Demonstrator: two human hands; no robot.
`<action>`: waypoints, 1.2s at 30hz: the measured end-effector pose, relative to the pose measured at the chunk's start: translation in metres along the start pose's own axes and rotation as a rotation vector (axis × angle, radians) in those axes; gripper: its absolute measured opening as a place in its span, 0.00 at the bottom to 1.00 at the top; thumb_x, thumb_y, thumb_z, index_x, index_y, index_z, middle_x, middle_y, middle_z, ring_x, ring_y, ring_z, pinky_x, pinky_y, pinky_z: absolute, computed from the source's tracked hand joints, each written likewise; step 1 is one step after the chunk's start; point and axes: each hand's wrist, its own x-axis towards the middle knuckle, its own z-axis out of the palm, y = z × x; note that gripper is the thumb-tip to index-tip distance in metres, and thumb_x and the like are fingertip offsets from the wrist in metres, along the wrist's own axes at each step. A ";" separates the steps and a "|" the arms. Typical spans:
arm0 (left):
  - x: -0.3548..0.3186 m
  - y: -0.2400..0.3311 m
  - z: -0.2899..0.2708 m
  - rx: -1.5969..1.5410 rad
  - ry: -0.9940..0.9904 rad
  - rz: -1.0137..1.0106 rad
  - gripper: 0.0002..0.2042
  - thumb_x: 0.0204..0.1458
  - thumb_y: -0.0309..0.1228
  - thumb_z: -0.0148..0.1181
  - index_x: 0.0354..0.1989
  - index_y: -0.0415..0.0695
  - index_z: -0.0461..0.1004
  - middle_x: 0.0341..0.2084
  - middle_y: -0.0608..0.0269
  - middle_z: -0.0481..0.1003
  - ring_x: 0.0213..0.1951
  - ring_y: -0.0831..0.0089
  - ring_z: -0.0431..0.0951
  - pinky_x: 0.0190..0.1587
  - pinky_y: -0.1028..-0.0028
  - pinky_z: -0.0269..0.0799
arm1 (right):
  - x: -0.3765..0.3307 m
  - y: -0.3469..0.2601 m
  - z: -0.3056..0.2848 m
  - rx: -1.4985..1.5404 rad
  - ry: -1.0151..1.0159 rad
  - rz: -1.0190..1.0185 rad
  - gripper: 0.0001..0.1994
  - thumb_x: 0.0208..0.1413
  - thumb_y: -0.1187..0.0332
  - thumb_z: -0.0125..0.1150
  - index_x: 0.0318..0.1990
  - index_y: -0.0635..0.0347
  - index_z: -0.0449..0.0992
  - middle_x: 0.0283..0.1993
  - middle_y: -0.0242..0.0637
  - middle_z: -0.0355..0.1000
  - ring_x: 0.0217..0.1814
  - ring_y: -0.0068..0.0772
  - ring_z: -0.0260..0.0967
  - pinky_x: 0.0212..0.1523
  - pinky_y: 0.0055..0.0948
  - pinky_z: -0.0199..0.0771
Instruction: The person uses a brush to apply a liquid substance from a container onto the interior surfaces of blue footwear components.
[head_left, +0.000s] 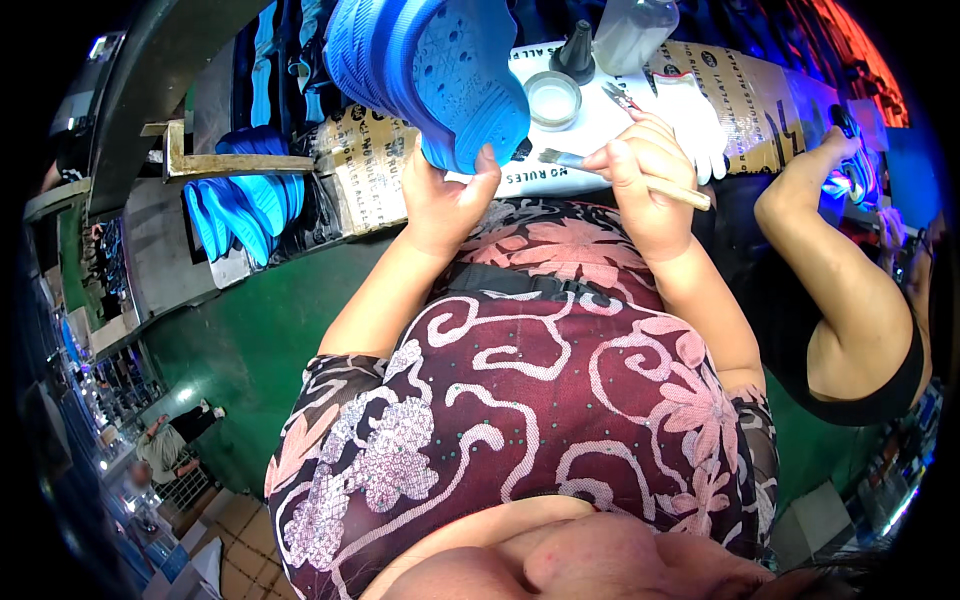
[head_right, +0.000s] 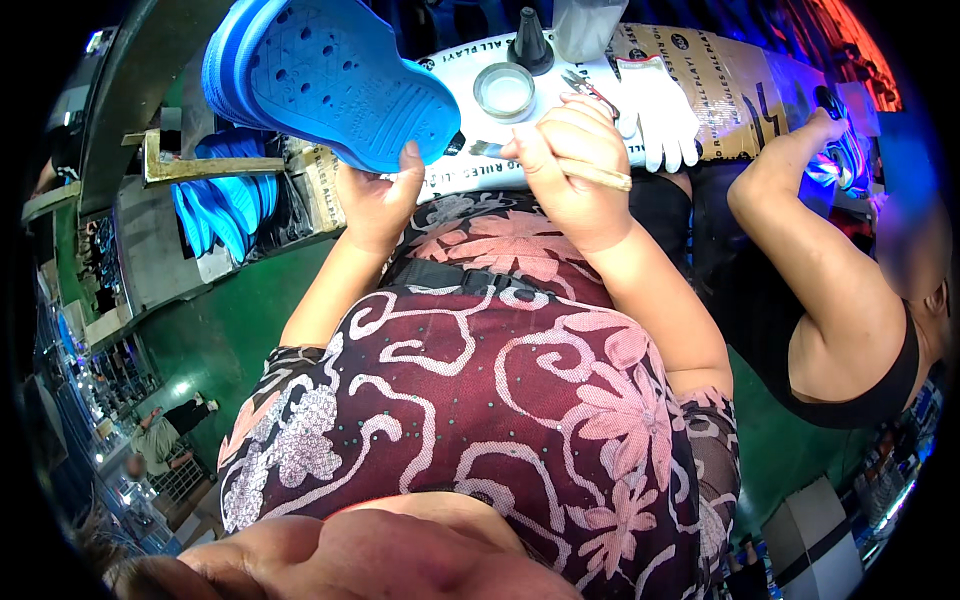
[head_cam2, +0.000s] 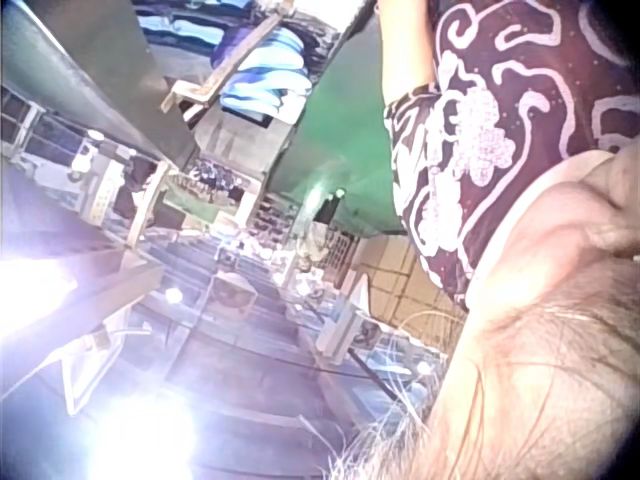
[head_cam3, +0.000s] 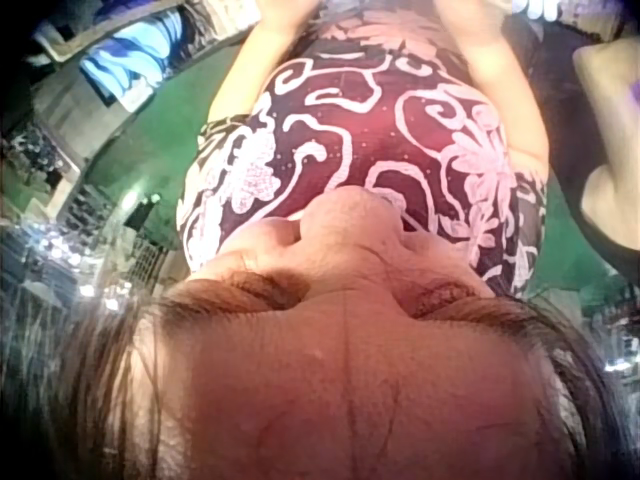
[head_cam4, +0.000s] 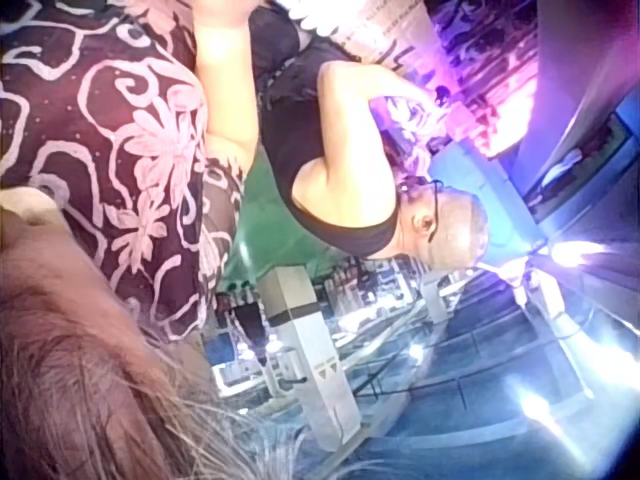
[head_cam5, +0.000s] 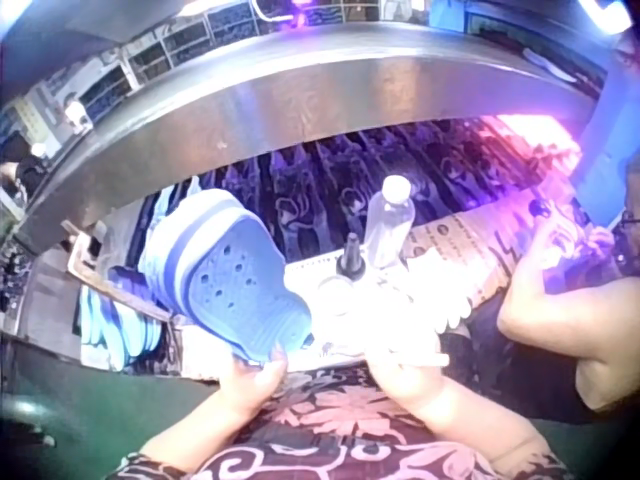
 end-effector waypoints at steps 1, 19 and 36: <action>0.002 0.001 0.000 -0.012 -0.002 0.001 0.17 0.43 0.20 0.61 0.44 0.36 0.68 0.34 0.57 0.75 0.34 0.72 0.77 0.38 0.75 0.72 | -0.001 0.001 -0.002 0.017 0.032 0.014 0.13 0.54 0.71 0.55 0.18 0.60 0.75 0.19 0.34 0.70 0.22 0.33 0.65 0.35 0.29 0.61; 0.193 0.134 0.090 -0.862 -1.220 -0.419 0.25 0.46 0.33 0.63 0.51 0.37 0.63 0.31 0.53 0.75 0.18 0.74 0.76 0.17 0.80 0.73 | -0.044 0.026 -0.020 0.107 0.284 0.494 0.13 0.57 0.71 0.51 0.23 0.65 0.76 0.22 0.38 0.69 0.26 0.28 0.65 0.31 0.27 0.64; 0.114 0.057 0.054 -0.449 -1.230 -0.602 0.17 0.58 0.42 0.51 0.31 0.37 0.72 0.11 0.68 0.68 0.15 0.81 0.66 0.19 0.81 0.60 | -0.041 0.029 -0.027 -0.037 0.466 0.270 0.21 0.64 0.60 0.39 0.31 0.65 0.77 0.29 0.40 0.74 0.33 0.37 0.69 0.39 0.31 0.66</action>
